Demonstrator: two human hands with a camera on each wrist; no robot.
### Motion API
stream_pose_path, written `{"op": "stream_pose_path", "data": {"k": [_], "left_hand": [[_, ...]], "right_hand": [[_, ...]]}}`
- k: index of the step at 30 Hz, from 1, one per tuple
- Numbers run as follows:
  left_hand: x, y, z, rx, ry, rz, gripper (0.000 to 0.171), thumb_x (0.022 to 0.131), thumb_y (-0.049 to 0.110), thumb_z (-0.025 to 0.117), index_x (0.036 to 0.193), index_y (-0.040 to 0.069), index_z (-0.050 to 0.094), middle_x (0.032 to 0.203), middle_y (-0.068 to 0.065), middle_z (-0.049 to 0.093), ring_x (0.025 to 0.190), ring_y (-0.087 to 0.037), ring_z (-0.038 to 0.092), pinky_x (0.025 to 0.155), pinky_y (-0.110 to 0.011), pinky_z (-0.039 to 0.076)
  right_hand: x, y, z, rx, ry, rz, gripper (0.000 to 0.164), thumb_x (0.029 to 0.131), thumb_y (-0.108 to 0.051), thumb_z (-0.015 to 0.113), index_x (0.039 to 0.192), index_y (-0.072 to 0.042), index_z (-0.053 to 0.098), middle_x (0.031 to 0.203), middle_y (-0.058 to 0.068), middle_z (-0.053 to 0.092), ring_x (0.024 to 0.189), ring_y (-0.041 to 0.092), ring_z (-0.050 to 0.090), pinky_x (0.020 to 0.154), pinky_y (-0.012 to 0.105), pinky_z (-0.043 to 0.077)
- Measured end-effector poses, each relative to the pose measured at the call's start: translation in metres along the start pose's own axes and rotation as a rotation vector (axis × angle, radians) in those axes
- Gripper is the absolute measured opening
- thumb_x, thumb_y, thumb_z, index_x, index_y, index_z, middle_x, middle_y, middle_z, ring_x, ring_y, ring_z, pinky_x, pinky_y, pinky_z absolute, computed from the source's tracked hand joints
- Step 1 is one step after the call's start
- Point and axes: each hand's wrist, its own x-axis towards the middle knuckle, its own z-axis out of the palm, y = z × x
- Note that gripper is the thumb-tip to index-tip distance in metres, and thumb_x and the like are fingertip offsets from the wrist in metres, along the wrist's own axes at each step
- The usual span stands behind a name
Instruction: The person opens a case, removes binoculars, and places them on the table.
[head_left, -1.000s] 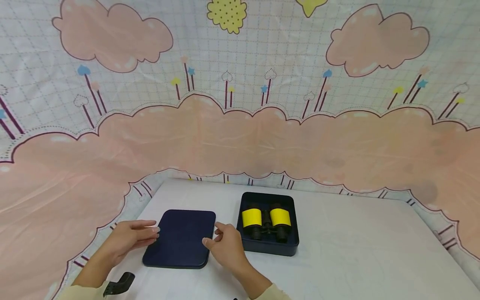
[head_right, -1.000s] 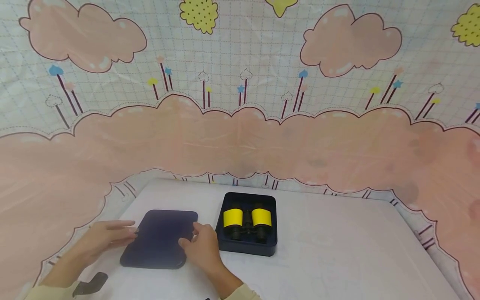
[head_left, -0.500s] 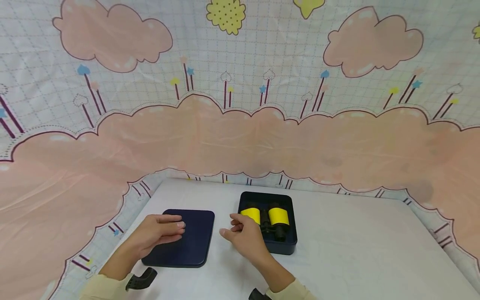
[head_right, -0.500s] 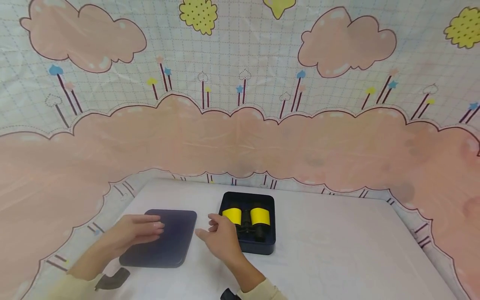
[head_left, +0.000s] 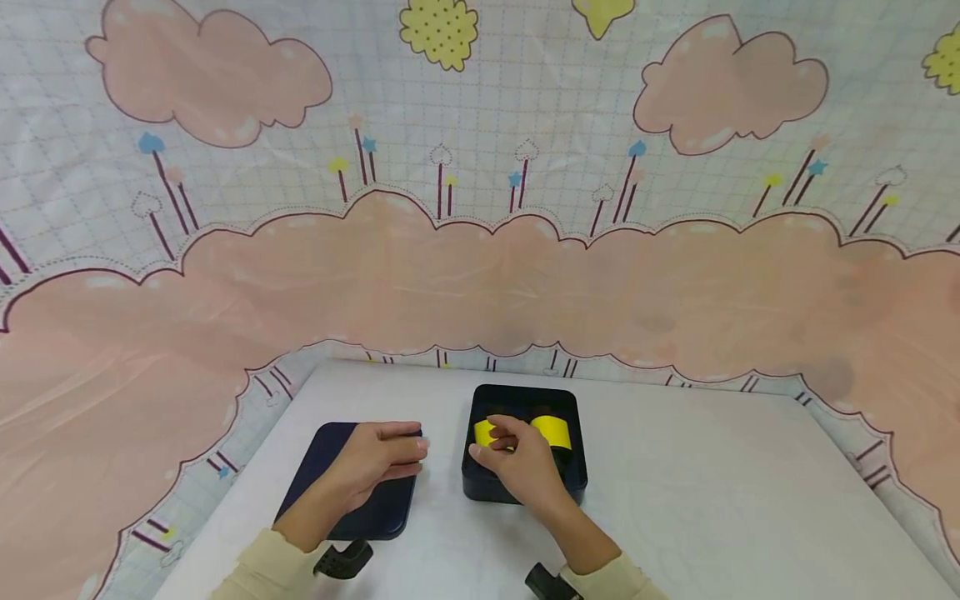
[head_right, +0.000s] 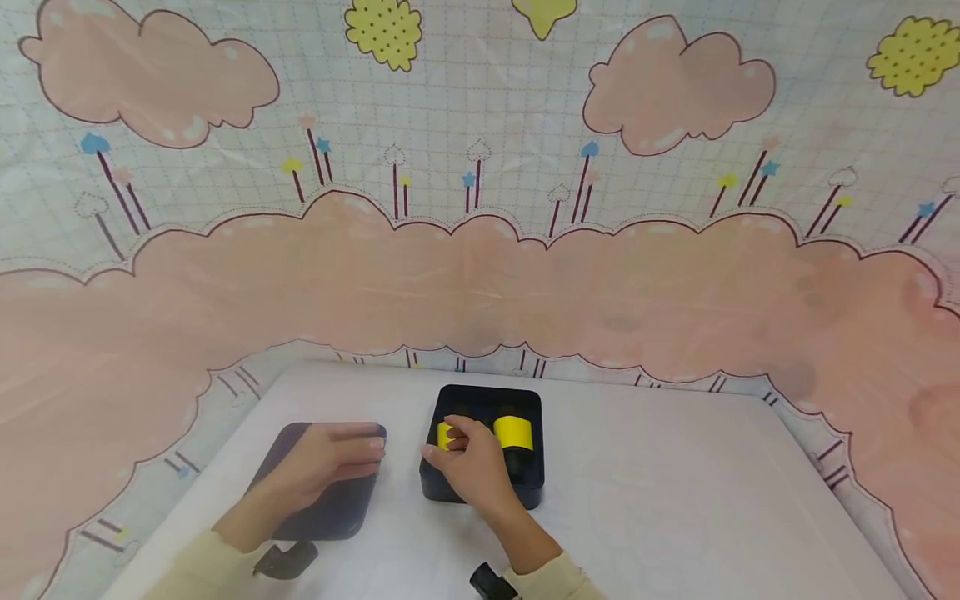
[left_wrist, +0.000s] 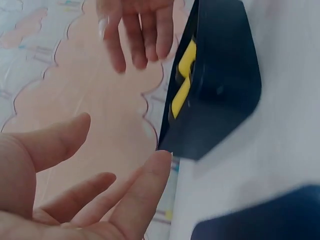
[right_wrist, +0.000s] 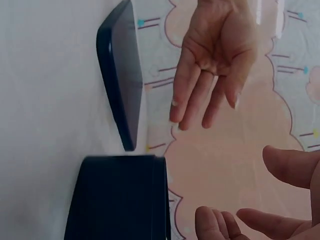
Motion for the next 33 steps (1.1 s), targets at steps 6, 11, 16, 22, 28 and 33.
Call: {"op": "stream_pose_path", "data": {"k": [6, 11, 16, 22, 28, 33], "left_hand": [[0.010, 0.008, 0.024, 0.007, -0.002, 0.023, 0.053, 0.098, 0.010, 0.071, 0.145, -0.008, 0.054, 0.136, -0.028, 0.066, 0.123, -0.040, 0.069, 0.094, -0.043, 0.062], [0.017, 0.014, 0.041, 0.030, 0.009, 0.032, 0.049, 0.099, 0.008, 0.069, 0.144, -0.007, 0.056, 0.135, -0.028, 0.067, 0.124, -0.042, 0.068, 0.096, -0.048, 0.061], [0.025, 0.016, 0.054, 0.044, 0.055, 0.010, 0.050, 0.098, 0.009, 0.071, 0.144, -0.005, 0.057, 0.136, -0.027, 0.067, 0.119, -0.037, 0.071, 0.097, -0.049, 0.060], [0.034, 0.010, 0.061, 0.078, 0.077, -0.017, 0.059, 0.095, 0.009, 0.075, 0.148, -0.005, 0.053, 0.144, -0.029, 0.061, 0.120, -0.035, 0.071, 0.101, -0.048, 0.058], [0.043, 0.001, 0.065, 0.131, 0.109, -0.054, 0.066, 0.091, 0.002, 0.077, 0.150, -0.006, 0.049, 0.145, -0.030, 0.059, 0.124, -0.038, 0.068, 0.097, -0.046, 0.061], [0.047, -0.007, 0.068, 0.161, 0.118, -0.072, 0.064, 0.090, -0.002, 0.075, 0.148, -0.007, 0.051, 0.144, -0.030, 0.060, 0.122, -0.038, 0.070, 0.093, -0.045, 0.063]], "right_hand": [[0.004, 0.005, -0.015, -0.043, 0.014, -0.015, 0.054, 0.092, -0.022, 0.081, 0.140, -0.006, 0.063, 0.125, 0.016, 0.068, 0.102, 0.021, 0.064, 0.095, 0.040, 0.062], [0.007, 0.011, -0.025, -0.075, 0.047, -0.017, 0.054, 0.090, -0.017, 0.083, 0.139, -0.004, 0.064, 0.122, 0.016, 0.067, 0.103, 0.023, 0.064, 0.100, 0.043, 0.060], [0.010, 0.018, -0.032, -0.116, 0.054, -0.027, 0.059, 0.086, -0.018, 0.086, 0.139, -0.004, 0.063, 0.125, 0.017, 0.067, 0.110, 0.029, 0.064, 0.102, 0.047, 0.059], [0.015, 0.025, -0.037, -0.194, 0.035, -0.043, 0.062, 0.085, -0.019, 0.088, 0.140, -0.005, 0.063, 0.130, 0.017, 0.067, 0.119, 0.036, 0.065, 0.103, 0.050, 0.058], [0.025, 0.028, -0.045, -0.386, 0.005, -0.090, 0.067, 0.083, -0.022, 0.089, 0.142, -0.007, 0.061, 0.142, 0.017, 0.062, 0.129, 0.039, 0.061, 0.109, 0.057, 0.052], [0.032, 0.035, -0.050, -0.586, -0.072, -0.187, 0.072, 0.081, -0.022, 0.091, 0.144, -0.006, 0.060, 0.145, 0.018, 0.057, 0.132, 0.038, 0.056, 0.111, 0.056, 0.051]]}}
